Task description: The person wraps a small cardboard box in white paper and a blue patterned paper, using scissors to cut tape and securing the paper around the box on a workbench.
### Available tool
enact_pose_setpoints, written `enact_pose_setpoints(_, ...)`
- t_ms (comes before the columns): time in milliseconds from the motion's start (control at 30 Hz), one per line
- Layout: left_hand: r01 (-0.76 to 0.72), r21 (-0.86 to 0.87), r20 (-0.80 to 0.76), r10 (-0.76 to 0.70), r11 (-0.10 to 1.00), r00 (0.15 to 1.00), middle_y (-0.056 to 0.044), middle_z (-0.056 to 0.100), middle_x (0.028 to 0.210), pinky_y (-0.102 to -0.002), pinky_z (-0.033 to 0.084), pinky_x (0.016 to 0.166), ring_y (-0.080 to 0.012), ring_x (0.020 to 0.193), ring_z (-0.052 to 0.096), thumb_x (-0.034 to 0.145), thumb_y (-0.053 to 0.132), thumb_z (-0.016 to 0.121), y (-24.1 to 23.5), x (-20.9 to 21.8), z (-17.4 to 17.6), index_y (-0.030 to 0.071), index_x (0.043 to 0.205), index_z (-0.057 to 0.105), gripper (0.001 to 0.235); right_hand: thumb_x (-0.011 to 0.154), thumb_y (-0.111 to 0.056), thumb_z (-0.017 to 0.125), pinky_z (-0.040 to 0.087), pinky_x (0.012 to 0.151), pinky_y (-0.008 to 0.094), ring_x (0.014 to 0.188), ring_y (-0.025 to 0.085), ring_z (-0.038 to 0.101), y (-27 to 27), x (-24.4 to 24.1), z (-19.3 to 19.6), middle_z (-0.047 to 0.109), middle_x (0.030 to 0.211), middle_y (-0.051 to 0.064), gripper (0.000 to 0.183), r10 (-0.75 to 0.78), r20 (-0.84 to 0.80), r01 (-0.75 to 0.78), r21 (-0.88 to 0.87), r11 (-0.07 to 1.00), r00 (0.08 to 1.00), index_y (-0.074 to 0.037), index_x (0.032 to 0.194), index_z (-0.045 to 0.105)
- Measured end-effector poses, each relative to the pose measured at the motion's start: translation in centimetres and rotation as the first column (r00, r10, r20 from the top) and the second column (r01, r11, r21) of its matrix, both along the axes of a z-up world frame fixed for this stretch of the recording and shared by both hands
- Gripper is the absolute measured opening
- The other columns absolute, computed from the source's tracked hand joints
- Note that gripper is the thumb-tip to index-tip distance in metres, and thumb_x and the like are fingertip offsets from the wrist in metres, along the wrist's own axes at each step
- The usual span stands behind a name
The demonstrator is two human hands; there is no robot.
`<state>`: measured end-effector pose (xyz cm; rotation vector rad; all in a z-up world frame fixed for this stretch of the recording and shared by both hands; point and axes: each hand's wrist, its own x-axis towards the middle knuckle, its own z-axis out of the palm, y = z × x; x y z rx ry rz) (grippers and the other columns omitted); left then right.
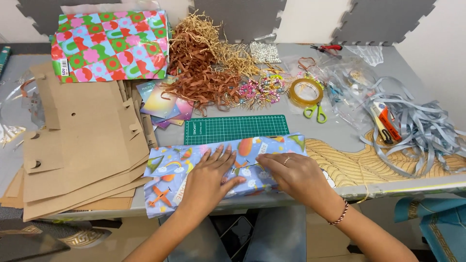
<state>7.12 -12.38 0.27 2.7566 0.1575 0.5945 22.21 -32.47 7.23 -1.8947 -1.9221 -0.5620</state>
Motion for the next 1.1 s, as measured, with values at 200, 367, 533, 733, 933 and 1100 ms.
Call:
enact_pose_setpoints(200, -0.015, -0.039, 0.022, 0.016, 0.999, 1.000, -0.013, 0.059, 0.146, -0.049, 0.034, 0.118, -0.0308, 0.142, 0.048, 0.095, 0.052, 0.063, -0.2, 0.0, 0.2, 0.006, 0.135, 0.066, 0.061, 0.100, -0.015, 0.064, 0.048, 0.113, 0.045, 0.122, 0.026, 0.068, -0.1, -3.4, -2.4, 0.070, 0.130, 0.015, 0.032, 0.012, 0.090, -0.014, 0.030, 0.999, 0.996, -0.001, 0.129, 0.065)
enact_pose_setpoints(367, -0.026, -0.037, 0.053, 0.028, 0.999, 0.998, -0.010, 0.062, 0.144, -0.048, 0.036, 0.117, -0.0296, 0.140, 0.051, 0.095, 0.047, 0.066, 0.0, 0.1, -0.2, 0.009, 0.135, 0.067, 0.055, 0.101, -0.023, 0.062, 0.045, 0.106, 0.046, 0.129, 0.021, 0.063, -0.1, -4.4, -3.3, 0.066, 0.140, 0.007, 0.040, -0.099, 0.086, 0.100, -0.004, 0.995, 0.991, -0.008, 0.137, 0.060)
enact_pose_setpoints(533, 0.085, 0.056, 0.027, -0.086, 0.995, 0.996, -0.010, 0.064, 0.142, -0.047, 0.041, 0.113, -0.0305, 0.139, 0.053, 0.095, 0.056, 0.062, 1.6, 1.1, -0.6, 0.011, 0.126, 0.072, 0.055, 0.094, -0.023, 0.071, 0.038, 0.100, 0.053, 0.133, 0.023, 0.058, -0.8, -3.3, -1.8, 0.065, 0.140, 0.003, 0.038, -0.047, 0.006, 0.047, -0.094, 0.994, 0.999, -0.016, 0.130, 0.063)
enact_pose_setpoints(733, 0.312, 0.000, 0.013, -0.312, 0.950, 0.950, -0.008, 0.062, 0.143, -0.047, 0.038, 0.116, -0.0286, 0.138, 0.053, 0.093, 0.054, 0.065, 5.0, 3.4, 0.4, 0.011, 0.133, 0.069, 0.059, 0.095, -0.057, 0.058, 0.026, 0.114, 0.069, 0.150, 0.021, 0.039, -2.1, -1.0, 0.6, 0.047, 0.160, -0.001, 0.062, -0.238, 0.220, 0.274, -0.147, 0.951, 0.946, -0.021, 0.146, 0.053)
enact_pose_setpoints(933, 0.505, -0.095, -0.104, -0.513, 0.858, 0.852, -0.008, 0.064, 0.141, -0.045, 0.039, 0.116, -0.0269, 0.144, 0.047, 0.093, 0.050, 0.067, 9.1, 6.4, 2.2, 0.013, 0.135, 0.069, 0.056, 0.098, -0.026, 0.059, 0.050, 0.089, 0.046, 0.099, 0.021, 0.070, -3.5, 1.2, -1.1, 0.077, 0.116, -0.004, 0.037, -0.264, -0.071, 0.241, -0.236, 0.941, 0.962, -0.021, 0.133, 0.068)
enact_pose_setpoints(1100, 0.520, -0.128, -0.131, -0.534, 0.845, 0.835, -0.005, 0.061, 0.144, -0.051, 0.030, 0.121, -0.0250, 0.146, 0.044, 0.091, 0.043, 0.072, 9.8, 7.4, 2.1, 0.014, 0.136, 0.068, 0.053, 0.094, -0.033, 0.063, 0.051, 0.056, 0.036, 0.070, 0.018, 0.074, -3.0, 1.5, 0.0, 0.084, 0.097, -0.006, 0.036, -0.497, -0.424, 0.334, -0.404, 0.852, 0.757, -0.036, 0.128, 0.074)
